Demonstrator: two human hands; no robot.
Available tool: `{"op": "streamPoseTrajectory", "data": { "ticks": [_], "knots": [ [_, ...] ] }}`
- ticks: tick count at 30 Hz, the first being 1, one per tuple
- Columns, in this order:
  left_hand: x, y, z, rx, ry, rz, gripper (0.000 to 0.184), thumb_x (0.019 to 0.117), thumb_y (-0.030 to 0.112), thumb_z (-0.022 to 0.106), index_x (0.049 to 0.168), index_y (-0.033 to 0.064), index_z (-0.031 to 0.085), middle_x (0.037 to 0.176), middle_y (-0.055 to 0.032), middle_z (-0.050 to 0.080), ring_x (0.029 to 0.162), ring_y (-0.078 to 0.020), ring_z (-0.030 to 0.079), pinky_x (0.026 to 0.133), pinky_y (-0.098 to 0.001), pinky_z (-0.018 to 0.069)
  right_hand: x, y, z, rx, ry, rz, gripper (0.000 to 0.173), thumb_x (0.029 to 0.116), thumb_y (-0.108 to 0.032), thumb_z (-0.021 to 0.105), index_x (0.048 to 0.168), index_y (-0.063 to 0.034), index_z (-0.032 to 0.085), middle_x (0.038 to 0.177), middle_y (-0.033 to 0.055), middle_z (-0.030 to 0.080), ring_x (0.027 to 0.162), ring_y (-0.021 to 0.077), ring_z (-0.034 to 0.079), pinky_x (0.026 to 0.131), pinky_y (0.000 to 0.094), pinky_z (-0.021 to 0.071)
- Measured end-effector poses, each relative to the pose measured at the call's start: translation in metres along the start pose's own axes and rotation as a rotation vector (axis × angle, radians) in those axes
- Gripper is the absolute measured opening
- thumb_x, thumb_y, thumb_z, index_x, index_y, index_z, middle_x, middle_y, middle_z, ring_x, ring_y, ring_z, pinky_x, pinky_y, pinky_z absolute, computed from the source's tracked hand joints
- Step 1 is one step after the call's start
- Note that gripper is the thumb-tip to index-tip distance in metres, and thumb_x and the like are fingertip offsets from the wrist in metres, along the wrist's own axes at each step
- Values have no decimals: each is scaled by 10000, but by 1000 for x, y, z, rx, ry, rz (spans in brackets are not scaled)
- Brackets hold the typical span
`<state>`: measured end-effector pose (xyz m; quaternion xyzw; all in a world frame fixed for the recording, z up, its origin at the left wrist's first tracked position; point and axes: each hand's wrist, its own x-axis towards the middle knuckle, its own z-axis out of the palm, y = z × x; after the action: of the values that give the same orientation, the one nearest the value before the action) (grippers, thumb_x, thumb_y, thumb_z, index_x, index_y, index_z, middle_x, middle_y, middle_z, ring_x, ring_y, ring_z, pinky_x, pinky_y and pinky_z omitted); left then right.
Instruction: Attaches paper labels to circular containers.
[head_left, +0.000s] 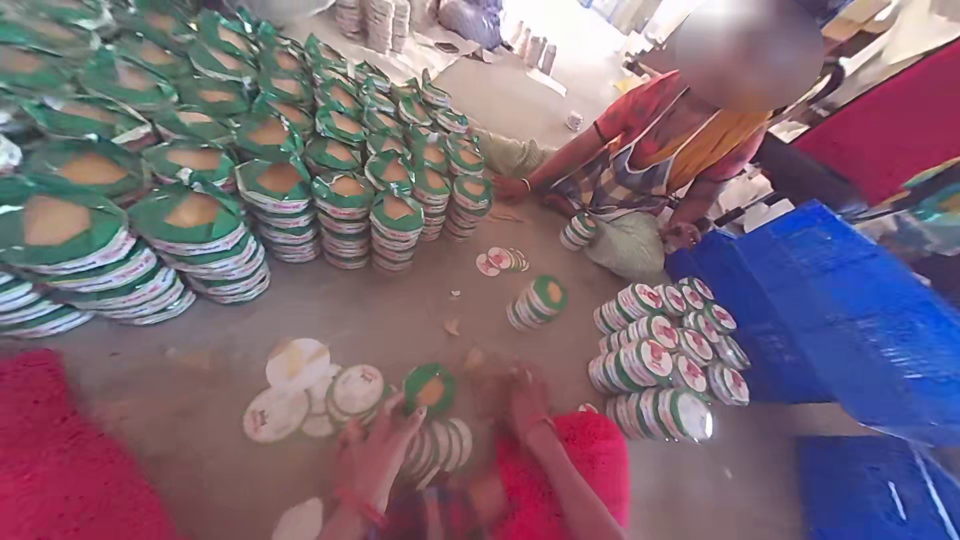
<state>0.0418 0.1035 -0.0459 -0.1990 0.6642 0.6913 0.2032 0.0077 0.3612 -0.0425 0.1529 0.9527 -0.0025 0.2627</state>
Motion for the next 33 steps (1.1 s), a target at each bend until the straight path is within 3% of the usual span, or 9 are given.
{"op": "streamPoseTrajectory", "data": {
  "ticks": [3,7,10,12,14,17,22,30,33],
  "knots": [
    [6,-1,-2,-120,18,-31,560,984,224,654,1481,63,454,1461,-176,517,1312,-326,523,1023,-476,493,-12,-12,1,65,86,-10,812,799,-323,832,1473,-15,501,1645,275,242,1548,490,98,1213,699,133],
    [14,-10,-3,-135,4,-28,563,989,180,631,1504,71,433,1455,-164,528,1317,-331,522,1029,-472,499,-35,-42,4,223,251,-255,737,872,-479,723,1496,-139,526,1651,262,249,1543,511,86,1214,704,112],
    [16,-14,-3,-129,-11,-33,565,992,151,623,1515,81,419,1462,-156,521,1304,-308,545,1025,-457,513,-39,-78,-4,221,241,-343,518,983,-283,601,1496,-231,544,1662,223,258,1555,479,97,1234,667,99],
    [17,-13,-3,-153,-7,-28,574,986,122,617,1521,81,411,1460,-162,517,1292,-304,551,1009,-450,523,-28,-97,-4,114,133,-332,657,940,-203,647,1563,-243,442,1670,233,228,1560,473,77,1236,682,30],
    [18,-13,-3,-198,-22,-22,591,986,82,590,1535,62,372,1475,-181,491,1303,-306,535,1016,-447,511,-21,-109,4,46,69,-349,775,905,-152,693,1602,-226,363,1681,173,245,1562,462,87,1223,704,52],
    [20,-13,-4,-227,-45,-34,595,990,35,555,1544,59,339,1508,-192,462,1312,-305,535,1030,-447,502,-27,-113,3,107,83,-424,727,870,-1,655,1529,-261,496,1710,36,207,1573,440,30,1202,728,88],
    [20,-11,-3,-192,-81,-18,607,985,0,522,1553,52,316,1516,-203,449,1340,-306,506,1063,-450,468,-31,-115,14,60,77,-499,672,968,-63,561,1579,-296,408,1712,4,202,1582,400,44,1195,735,28],
    [24,-17,-4,-241,-14,-54,722,926,-74,521,1578,109,270,1477,-158,512,1268,-286,554,988,-426,506,-61,-115,19,-46,155,-567,668,947,43,532,1507,-322,523,1684,-53,277,1583,365,96,1214,703,53],
    [25,-17,-4,-218,-11,-45,692,949,-73,499,1577,102,267,1485,-158,518,1251,-269,578,982,-406,509,-71,-106,20,-47,222,-574,635,889,66,594,1400,-309,641,1660,-31,342,1575,369,150,1208,711,101]
  ]
}}
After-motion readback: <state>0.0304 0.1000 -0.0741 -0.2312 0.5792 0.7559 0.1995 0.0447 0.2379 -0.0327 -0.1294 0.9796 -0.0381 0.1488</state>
